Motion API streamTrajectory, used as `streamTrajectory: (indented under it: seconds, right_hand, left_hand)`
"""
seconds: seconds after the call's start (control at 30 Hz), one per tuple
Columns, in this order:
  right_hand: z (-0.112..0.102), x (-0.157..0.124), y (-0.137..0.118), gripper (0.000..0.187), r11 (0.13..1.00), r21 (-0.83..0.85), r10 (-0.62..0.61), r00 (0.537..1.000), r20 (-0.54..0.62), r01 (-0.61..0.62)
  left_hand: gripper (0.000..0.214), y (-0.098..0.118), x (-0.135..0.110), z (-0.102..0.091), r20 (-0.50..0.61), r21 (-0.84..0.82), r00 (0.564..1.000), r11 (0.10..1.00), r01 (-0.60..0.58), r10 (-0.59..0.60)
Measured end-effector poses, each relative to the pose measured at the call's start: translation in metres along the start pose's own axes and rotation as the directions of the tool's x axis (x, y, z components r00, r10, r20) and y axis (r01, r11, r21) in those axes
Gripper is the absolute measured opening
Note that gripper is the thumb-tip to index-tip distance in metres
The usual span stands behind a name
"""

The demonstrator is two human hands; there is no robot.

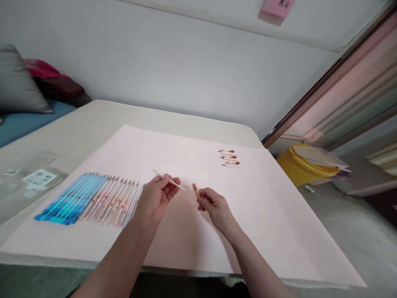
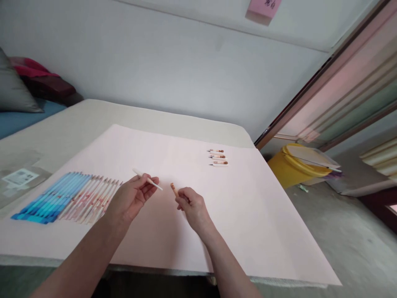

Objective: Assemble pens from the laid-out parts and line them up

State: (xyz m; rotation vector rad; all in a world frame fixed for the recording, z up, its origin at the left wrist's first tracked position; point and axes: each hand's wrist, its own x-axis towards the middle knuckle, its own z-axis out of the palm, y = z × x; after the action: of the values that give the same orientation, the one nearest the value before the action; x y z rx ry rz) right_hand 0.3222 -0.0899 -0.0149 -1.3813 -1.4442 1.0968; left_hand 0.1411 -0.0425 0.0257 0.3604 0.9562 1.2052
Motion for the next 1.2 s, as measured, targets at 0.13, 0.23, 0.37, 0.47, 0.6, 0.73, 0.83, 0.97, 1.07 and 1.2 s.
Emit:
streamTrajectory:
  seconds: [0.13,0.23,0.37,0.47,0.6,0.73,0.83,0.97,1.07,1.2]
  right_hand:
    - [0.003,-0.004,-0.001,0.006,0.989,-0.134,-0.052,0.998,0.038,0.057]
    - [0.003,-0.007,-0.003,0.008,0.97,-0.212,-0.108,0.992,0.071,0.121]
    - [0.003,-0.009,-0.005,0.009,0.955,-0.258,-0.13,0.989,0.071,0.144]
    - [0.002,-0.009,-0.008,0.01,0.947,-0.285,-0.133,0.989,0.071,0.148]
    - [0.0,-0.01,-0.012,0.01,0.928,-0.337,-0.138,0.987,0.078,0.156]
    - [0.0,-0.011,-0.013,0.01,0.923,-0.347,-0.149,0.986,0.071,0.165]
    - [0.002,-0.011,-0.013,0.01,0.923,-0.35,-0.151,0.987,0.058,0.162]
    - [0.002,-0.011,-0.015,0.011,0.914,-0.371,-0.158,0.986,0.047,0.164]
    - [0.001,-0.011,-0.016,0.012,0.914,-0.375,-0.156,0.987,0.033,0.157]
    - [-0.002,-0.012,-0.016,0.012,0.935,-0.326,-0.145,0.989,0.02,0.143]
  left_hand:
    - [0.004,0.001,-0.003,0.002,0.01,0.037,0.998,0.997,-0.064,0.064]
    - [0.008,0.0,-0.004,0.003,0.016,0.07,0.997,0.995,-0.071,0.07]
    - [0.014,-0.004,-0.004,0.002,0.039,0.123,0.996,0.989,-0.085,0.08]
    - [0.015,-0.006,-0.004,0.003,0.044,0.147,0.994,0.984,-0.104,0.098]
    - [0.018,-0.009,-0.004,0.004,0.051,0.174,0.995,0.981,-0.091,0.083]
    - [0.021,-0.018,-0.006,0.006,0.077,0.242,0.992,0.964,-0.112,0.095]
    - [0.022,-0.025,-0.008,0.007,0.088,0.297,0.991,0.947,-0.123,0.101]
    - [0.023,-0.029,-0.01,0.009,0.107,0.28,0.992,0.955,-0.094,0.066]
    - [0.024,-0.029,-0.011,0.01,0.12,0.276,0.991,0.956,-0.098,0.067]
    - [0.025,-0.029,-0.011,0.009,0.154,0.28,0.984,0.951,-0.131,0.09]
